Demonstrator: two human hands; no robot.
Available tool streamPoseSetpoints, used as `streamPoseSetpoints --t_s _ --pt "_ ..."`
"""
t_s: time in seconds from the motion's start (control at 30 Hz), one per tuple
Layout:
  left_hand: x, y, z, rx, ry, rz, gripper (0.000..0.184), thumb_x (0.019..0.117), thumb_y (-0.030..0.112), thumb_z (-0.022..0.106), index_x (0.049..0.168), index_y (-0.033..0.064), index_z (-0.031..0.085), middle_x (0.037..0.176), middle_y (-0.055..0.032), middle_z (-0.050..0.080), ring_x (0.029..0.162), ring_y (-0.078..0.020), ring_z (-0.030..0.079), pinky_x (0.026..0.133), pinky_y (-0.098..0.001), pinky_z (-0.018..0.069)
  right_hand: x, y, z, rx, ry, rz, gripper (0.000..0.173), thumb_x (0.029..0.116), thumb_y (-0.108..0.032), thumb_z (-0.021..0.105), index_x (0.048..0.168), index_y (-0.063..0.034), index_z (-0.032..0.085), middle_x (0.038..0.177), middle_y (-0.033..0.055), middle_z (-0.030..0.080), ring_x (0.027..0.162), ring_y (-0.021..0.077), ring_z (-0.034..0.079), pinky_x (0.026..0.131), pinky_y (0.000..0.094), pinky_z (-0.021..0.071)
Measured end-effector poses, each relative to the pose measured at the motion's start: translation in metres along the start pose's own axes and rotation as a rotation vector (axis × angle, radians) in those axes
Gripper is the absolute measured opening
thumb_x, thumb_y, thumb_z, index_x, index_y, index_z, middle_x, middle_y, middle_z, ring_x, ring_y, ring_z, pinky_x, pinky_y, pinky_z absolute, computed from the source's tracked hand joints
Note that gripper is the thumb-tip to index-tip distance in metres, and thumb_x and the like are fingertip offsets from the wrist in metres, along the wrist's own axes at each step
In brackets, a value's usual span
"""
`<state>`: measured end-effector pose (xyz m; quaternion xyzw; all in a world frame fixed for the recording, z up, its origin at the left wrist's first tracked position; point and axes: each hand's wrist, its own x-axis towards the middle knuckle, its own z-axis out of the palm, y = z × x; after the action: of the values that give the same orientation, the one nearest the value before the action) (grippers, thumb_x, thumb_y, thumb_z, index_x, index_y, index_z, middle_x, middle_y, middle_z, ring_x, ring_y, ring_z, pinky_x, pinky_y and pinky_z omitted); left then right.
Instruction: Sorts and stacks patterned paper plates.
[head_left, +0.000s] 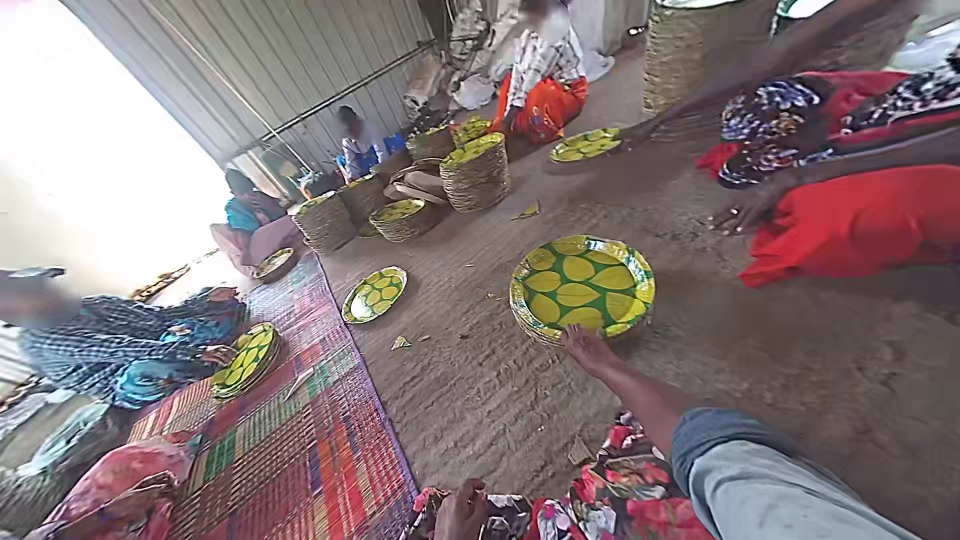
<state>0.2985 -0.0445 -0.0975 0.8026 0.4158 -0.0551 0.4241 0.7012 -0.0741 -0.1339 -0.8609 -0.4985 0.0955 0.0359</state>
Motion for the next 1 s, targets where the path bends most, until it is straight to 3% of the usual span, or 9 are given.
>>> streamPoseSetpoints --t_s 0.2,0.33,0.4,0.53,0.67,0.77,0.83,0.9,1.0 --pt "-0.004 0.008 0.001 0.144 -0.063 0.020 0.039 0.1085 0.022 0.048 0.139 0.0020 0.060 0.120 -0.0231 0.071 0.113 -0.0381 0.068 0.103 -0.0567 0.0491 -0.022 0.015 -0.034 -0.070 -0.085 -0.053 0.039 0.0993 0.006 0.054 0.138 0.0093 0.054 0.144 0.0307 0.052 0.140 0.0479 0.045 0.104 0.0644 0.0438" --pt "-0.013 0.016 0.004 0.186 -0.119 0.064 0.039 0.1083 0.023 0.050 0.140 0.0019 0.059 0.126 -0.0236 0.069 0.120 -0.0395 0.066 0.107 -0.0577 0.0466 -0.075 0.049 -0.077 -0.152 -0.204 -0.138 0.043 0.0992 0.003 0.058 0.142 0.0021 0.055 0.146 0.0303 0.051 0.139 0.0498 0.045 0.106 0.0658 0.0415" --pt "-0.016 0.020 0.005 0.207 -0.180 0.127 0.040 0.1088 0.024 0.049 0.140 0.0006 0.058 0.126 -0.0239 0.069 0.121 -0.0391 0.065 0.108 -0.0571 0.0462 -0.106 0.075 -0.079 -0.187 -0.197 -0.153 0.038 0.0999 0.003 0.056 0.138 0.0014 0.059 0.140 0.0297 0.056 0.134 0.0496 0.050 0.105 0.0656 0.0417" --pt "-0.016 0.025 0.010 0.311 -0.328 0.116 0.043 0.1103 0.031 0.044 0.143 0.0063 0.058 0.131 -0.0234 0.067 0.125 -0.0403 0.063 0.109 -0.0612 0.0441 -0.154 0.116 -0.072 -0.200 -0.303 0.067 0.038 0.0980 0.001 0.061 0.136 -0.0002 0.061 0.139 0.0298 0.058 0.134 0.0496 0.051 0.109 0.0685 0.0372" --pt "-0.016 0.018 0.018 0.480 -0.351 0.027 0.045 0.1104 0.032 0.043 0.149 0.0107 0.053 0.141 -0.0216 0.061 0.135 -0.0388 0.056 0.113 -0.0598 0.0406 -0.133 0.077 -0.098 -0.095 -0.270 0.172 0.048 0.1023 -0.019 0.063 0.145 0.0014 0.055 0.141 0.0321 0.057 0.134 0.0508 0.052 0.108 0.0696 0.0391" --pt "-0.018 0.013 0.025 0.533 -0.300 0.018 0.042 0.1092 0.025 0.045 0.146 0.0062 0.056 0.143 -0.0214 0.060 0.137 -0.0375 0.054 0.114 -0.0573 0.0401 -0.097 0.015 -0.113 -0.008 -0.283 0.130 0.062 0.1070 -0.049 0.050 0.140 0.0037 0.058 0.141 0.0316 0.057 0.136 0.0481 0.052 0.109 0.0687 0.0388" --pt "-0.019 0.009 0.025 0.576 -0.288 -0.024 0.043 0.1095 0.027 0.045 0.146 0.0060 0.055 0.144 -0.0207 0.059 0.139 -0.0367 0.052 0.115 -0.0576 0.0386 -0.082 -0.029 -0.104 -0.002 -0.344 0.165 0.074 0.1054 -0.061 0.043 0.132 0.0069 0.061 0.141 0.0312 0.057 0.136 0.0459 0.052 0.108 0.0675 0.0393" --pt "-0.019 0.007 0.024 0.596 -0.282 -0.060 0.044 0.1100 0.028 0.043 0.147 0.0069 0.054 0.146 -0.0197 0.058 0.141 -0.0355 0.050 0.118 -0.0575 0.0342 -0.075 -0.052 -0.077 0.029 -0.361 0.208 0.069 0.1054 -0.054 0.048 0.128 0.0093 0.063 0.141 0.0310 0.057 0.136 0.0456 0.053 0.107 0.0674 0.0407" --pt "-0.024 0.007 0.025 0.616 -0.276 -0.058 0.045 0.1109 0.029 0.041 0.148 0.0057 0.053 0.146 -0.0206 0.057 0.141 -0.0354 0.050 0.121 -0.0563 0.0301 -0.080 -0.061 -0.044 0.060 -0.296 0.204 0.036 0.1042 -0.013 0.053 0.127 0.0137 0.061 0.140 0.0321 0.057 0.133 0.0483 0.054 0.104 0.0661 0.0438"
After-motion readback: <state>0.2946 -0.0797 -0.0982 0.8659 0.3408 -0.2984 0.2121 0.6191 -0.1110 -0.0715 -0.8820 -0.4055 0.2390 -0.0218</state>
